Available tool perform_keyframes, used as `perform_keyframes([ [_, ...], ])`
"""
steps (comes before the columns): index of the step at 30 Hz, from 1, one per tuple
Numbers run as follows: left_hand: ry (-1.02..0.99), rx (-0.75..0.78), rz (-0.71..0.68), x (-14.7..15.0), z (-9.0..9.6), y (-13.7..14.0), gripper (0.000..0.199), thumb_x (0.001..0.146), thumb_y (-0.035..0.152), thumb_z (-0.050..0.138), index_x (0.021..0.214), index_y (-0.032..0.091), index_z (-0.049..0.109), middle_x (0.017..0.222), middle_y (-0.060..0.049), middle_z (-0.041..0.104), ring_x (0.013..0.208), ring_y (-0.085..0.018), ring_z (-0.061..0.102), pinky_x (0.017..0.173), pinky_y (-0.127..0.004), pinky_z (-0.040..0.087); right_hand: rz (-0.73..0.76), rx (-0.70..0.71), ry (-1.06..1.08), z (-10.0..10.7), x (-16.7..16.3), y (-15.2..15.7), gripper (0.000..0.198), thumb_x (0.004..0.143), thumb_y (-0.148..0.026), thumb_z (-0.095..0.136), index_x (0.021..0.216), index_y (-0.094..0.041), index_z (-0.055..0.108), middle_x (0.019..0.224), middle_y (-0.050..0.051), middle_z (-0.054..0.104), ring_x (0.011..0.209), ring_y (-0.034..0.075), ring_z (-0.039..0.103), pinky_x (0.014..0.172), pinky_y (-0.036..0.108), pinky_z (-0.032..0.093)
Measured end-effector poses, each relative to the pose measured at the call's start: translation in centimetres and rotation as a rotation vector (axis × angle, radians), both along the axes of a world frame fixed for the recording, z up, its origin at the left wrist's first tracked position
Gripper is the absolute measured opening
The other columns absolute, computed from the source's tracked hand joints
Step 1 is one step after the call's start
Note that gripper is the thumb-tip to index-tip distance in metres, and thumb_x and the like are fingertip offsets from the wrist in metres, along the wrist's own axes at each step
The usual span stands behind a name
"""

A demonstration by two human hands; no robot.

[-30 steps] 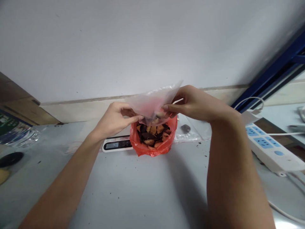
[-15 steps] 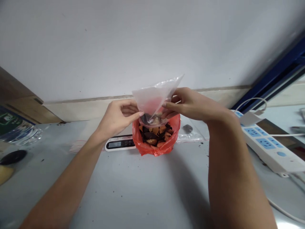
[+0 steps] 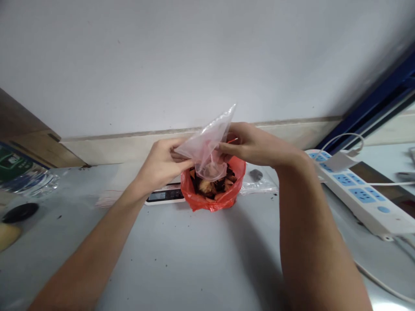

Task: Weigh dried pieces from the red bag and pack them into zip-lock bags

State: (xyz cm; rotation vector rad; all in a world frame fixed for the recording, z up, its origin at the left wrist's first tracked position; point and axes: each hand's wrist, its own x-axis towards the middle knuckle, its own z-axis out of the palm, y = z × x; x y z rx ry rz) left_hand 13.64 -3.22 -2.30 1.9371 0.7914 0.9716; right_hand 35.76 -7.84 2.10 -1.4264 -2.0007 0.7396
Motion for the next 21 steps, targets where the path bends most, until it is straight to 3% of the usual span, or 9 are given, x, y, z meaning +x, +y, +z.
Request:
perform_keyframes([
  [3,0.045,-0.005,0.028,-0.2,0.0,0.2,0.019,0.078,0.000,0.071,0.088,0.015,0.075,0.087,-0.003,0.082,0.086,-0.019,0.080,0.082,-0.028,0.065,0.016,-0.003,0.007,-0.1,0.4,0.1,0.049,0.083,-0.065,0.071,0.101,-0.020,0.077,0.103,0.010,0.079,0.090,0.027,0.072,0.076,0.041,0.058],
  [5,0.089,-0.041,0.045,-1.0,0.6,0.5,0.014,0.079,0.006,0.076,0.088,0.016,0.072,0.083,-0.002,0.080,0.084,-0.019,0.079,0.083,-0.030,0.066,-0.021,0.012,0.008,-0.2,1.1,0.1,0.048,0.083,-0.067,0.072,0.092,-0.020,0.076,0.091,0.007,0.076,0.079,0.023,0.068,0.070,0.037,0.054],
  [8,0.092,-0.095,-0.006,-2.4,1.8,0.7,0.046,0.073,0.024,0.090,0.114,0.018,0.070,0.093,-0.004,0.080,0.094,-0.022,0.079,0.092,-0.035,0.065,-0.099,0.065,0.003,-0.3,1.7,0.0,0.050,0.080,-0.071,0.073,0.079,-0.021,0.072,0.075,0.003,0.068,0.070,0.019,0.060,0.065,0.035,0.048],
  [11,-0.036,-0.087,0.022,-2.8,2.4,0.6,0.067,0.072,0.039,0.093,0.131,0.022,0.064,0.111,-0.006,0.078,0.110,-0.023,0.076,0.099,-0.036,0.062,-0.107,0.090,0.065,-0.2,0.9,-0.3,0.046,0.080,-0.067,0.075,0.077,-0.022,0.071,0.081,0.004,0.071,0.076,0.021,0.062,0.068,0.035,0.050],
  [13,-0.107,-0.065,0.077,-2.4,2.1,0.6,0.052,0.077,0.040,0.089,0.119,0.022,0.066,0.105,-0.004,0.077,0.102,-0.022,0.077,0.093,-0.033,0.064,-0.109,0.085,0.159,-0.1,-0.1,-0.4,0.038,0.081,-0.060,0.076,0.080,-0.023,0.068,0.086,0.004,0.074,0.081,0.022,0.066,0.069,0.034,0.051],
  [15,-0.158,-0.046,0.126,-1.9,1.6,0.8,0.032,0.079,0.038,0.086,0.095,0.021,0.064,0.088,0.000,0.074,0.085,-0.019,0.077,0.081,-0.030,0.066,-0.108,0.093,0.234,-0.1,-0.8,-0.3,0.037,0.075,-0.056,0.082,0.085,-0.025,0.065,0.086,0.002,0.074,0.078,0.021,0.067,0.066,0.032,0.051],
  [17,-0.204,-0.035,0.168,-1.6,1.3,1.0,0.031,0.081,0.034,0.084,0.081,0.021,0.056,0.079,0.002,0.069,0.075,-0.016,0.075,0.074,-0.029,0.066,-0.082,0.064,0.226,-0.2,-1.0,0.0,0.043,0.066,-0.053,0.087,0.092,-0.026,0.065,0.086,0.000,0.074,0.075,0.020,0.066,0.064,0.032,0.052],
  [21,-0.221,-0.092,0.175,-2.8,1.6,1.4,0.033,0.076,0.029,0.088,0.090,0.021,0.058,0.080,0.004,0.069,0.074,-0.015,0.077,0.080,-0.031,0.067,-0.111,-0.024,0.162,-0.7,-0.4,0.6,0.030,0.065,-0.046,0.082,0.082,-0.024,0.071,0.077,0.001,0.072,0.072,0.021,0.065,0.067,0.034,0.053],
])
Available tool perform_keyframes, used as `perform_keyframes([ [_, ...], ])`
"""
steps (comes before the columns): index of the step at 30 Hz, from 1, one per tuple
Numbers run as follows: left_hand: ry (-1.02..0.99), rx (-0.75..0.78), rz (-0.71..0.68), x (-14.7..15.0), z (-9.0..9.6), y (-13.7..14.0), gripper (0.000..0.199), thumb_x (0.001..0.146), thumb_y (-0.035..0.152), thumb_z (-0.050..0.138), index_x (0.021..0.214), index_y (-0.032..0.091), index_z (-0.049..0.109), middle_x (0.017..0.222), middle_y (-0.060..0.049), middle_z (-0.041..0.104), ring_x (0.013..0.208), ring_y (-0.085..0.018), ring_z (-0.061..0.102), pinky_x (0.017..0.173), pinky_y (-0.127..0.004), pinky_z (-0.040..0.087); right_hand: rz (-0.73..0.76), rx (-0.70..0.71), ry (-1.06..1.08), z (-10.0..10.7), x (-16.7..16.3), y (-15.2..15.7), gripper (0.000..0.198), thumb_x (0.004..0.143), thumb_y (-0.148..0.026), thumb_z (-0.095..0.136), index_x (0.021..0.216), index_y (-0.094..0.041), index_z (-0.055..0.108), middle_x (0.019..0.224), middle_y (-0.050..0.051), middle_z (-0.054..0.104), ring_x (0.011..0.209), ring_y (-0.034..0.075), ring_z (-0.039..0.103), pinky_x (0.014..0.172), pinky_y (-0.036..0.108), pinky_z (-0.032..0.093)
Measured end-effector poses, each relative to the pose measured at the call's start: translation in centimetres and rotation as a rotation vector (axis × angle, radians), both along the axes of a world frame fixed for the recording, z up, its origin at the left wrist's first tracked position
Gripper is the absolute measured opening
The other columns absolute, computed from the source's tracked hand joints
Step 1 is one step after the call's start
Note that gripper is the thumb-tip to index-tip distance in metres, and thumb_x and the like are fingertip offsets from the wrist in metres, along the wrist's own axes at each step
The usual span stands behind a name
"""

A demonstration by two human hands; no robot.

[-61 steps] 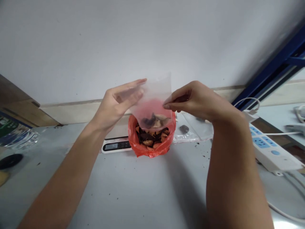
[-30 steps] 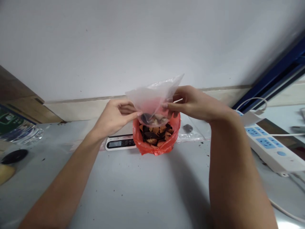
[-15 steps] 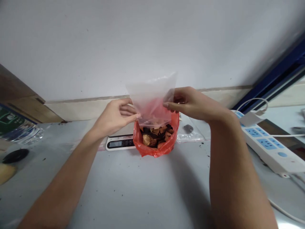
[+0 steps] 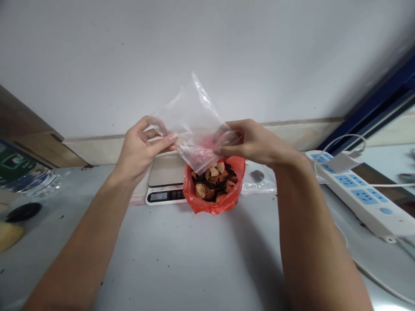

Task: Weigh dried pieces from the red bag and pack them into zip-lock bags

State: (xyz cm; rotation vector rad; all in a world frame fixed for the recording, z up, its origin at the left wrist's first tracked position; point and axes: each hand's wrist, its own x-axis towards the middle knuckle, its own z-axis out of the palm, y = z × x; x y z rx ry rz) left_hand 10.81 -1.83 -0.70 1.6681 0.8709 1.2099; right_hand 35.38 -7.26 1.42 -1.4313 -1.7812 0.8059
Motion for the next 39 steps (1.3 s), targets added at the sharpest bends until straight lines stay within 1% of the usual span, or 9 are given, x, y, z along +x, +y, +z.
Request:
perform_keyframes([
  [6,0.081,-0.122,-0.128,-2.7,1.1,0.6,0.050,0.075,0.059,0.090,0.097,0.019,0.071,0.085,-0.004,0.079,0.084,-0.020,0.080,0.081,-0.030,0.065,-0.018,0.021,0.165,0.3,0.2,-0.4,0.024,0.064,-0.038,0.083,0.068,-0.023,0.065,0.067,-0.002,0.063,0.063,0.015,0.059,0.062,0.032,0.053],
  [9,0.098,-0.023,-0.061,-2.8,1.0,0.9,0.045,0.074,0.054,0.093,0.093,0.017,0.075,0.083,-0.004,0.079,0.081,-0.019,0.079,0.076,-0.027,0.063,0.041,-0.020,0.038,0.4,-0.2,-0.5,0.034,0.063,-0.044,0.086,0.086,-0.022,0.073,0.073,-0.001,0.066,0.067,0.017,0.061,0.059,0.031,0.050],
  [13,0.077,-0.001,0.020,-3.1,0.6,1.1,0.034,0.076,0.044,0.093,0.083,0.017,0.073,0.072,-0.002,0.077,0.073,-0.018,0.078,0.077,-0.030,0.064,-0.084,-0.044,0.074,-0.1,-1.0,-0.2,0.060,0.063,-0.049,0.089,0.114,-0.023,0.073,0.075,0.000,0.072,0.071,0.022,0.067,0.064,0.036,0.055],
  [18,0.009,-0.041,0.006,-5.3,0.3,1.5,0.037,0.074,0.047,0.093,0.078,0.019,0.069,0.075,-0.003,0.079,0.077,-0.019,0.078,0.083,-0.033,0.066,-0.045,-0.118,0.221,-1.0,-3.5,0.3,0.034,0.064,-0.047,0.089,0.077,-0.023,0.070,0.079,0.004,0.076,0.072,0.023,0.072,0.065,0.036,0.059],
  [22,0.243,-0.138,0.041,-9.5,0.3,2.5,0.033,0.077,0.048,0.089,0.078,0.019,0.073,0.079,-0.007,0.080,0.082,-0.021,0.078,0.083,-0.033,0.064,-0.119,0.060,0.196,-1.3,-6.8,1.2,0.031,0.069,-0.048,0.086,0.072,-0.022,0.070,0.074,0.004,0.073,0.073,0.022,0.072,0.067,0.036,0.059],
  [25,0.472,-0.260,0.179,-13.6,-0.2,3.5,0.024,0.076,0.042,0.086,0.078,0.020,0.076,0.077,-0.007,0.080,0.077,-0.021,0.078,0.076,-0.029,0.062,-0.198,0.283,0.094,-1.2,-10.3,1.9,0.019,0.081,-0.039,0.078,0.090,-0.022,0.079,0.085,0.005,0.077,0.080,0.024,0.074,0.075,0.038,0.059],
  [30,0.576,-0.474,0.260,-18.3,-2.2,3.9,0.033,0.075,0.055,0.081,0.071,0.024,0.070,0.062,-0.004,0.074,0.061,-0.024,0.076,0.057,-0.028,0.058,0.136,0.480,-0.481,-2.1,-17.9,2.8,0.022,0.100,-0.020,0.060,0.103,-0.021,0.081,0.099,0.011,0.078,0.086,0.025,0.072,0.073,0.034,0.049],
  [34,0.579,-0.552,0.209,-19.1,-3.7,3.6,0.043,0.080,0.068,0.069,0.076,0.026,0.065,0.065,-0.006,0.076,0.068,-0.029,0.078,0.060,-0.033,0.061,0.467,0.336,-0.872,-4.8,-23.1,2.7,0.031,0.101,-0.006,0.053,0.111,-0.017,0.080,0.103,0.015,0.078,0.093,0.026,0.072,0.064,0.032,0.041],
  [39,0.672,-0.461,0.190,-18.5,-4.3,4.2,0.030,0.072,0.048,0.081,0.085,0.026,0.064,0.063,0.001,0.067,0.067,-0.025,0.073,0.067,-0.033,0.060,0.575,0.169,-0.884,-7.5,-25.0,2.1,0.033,0.109,-0.026,0.051,0.130,-0.021,0.077,0.118,0.014,0.076,0.109,0.027,0.072,0.075,0.033,0.051],
])
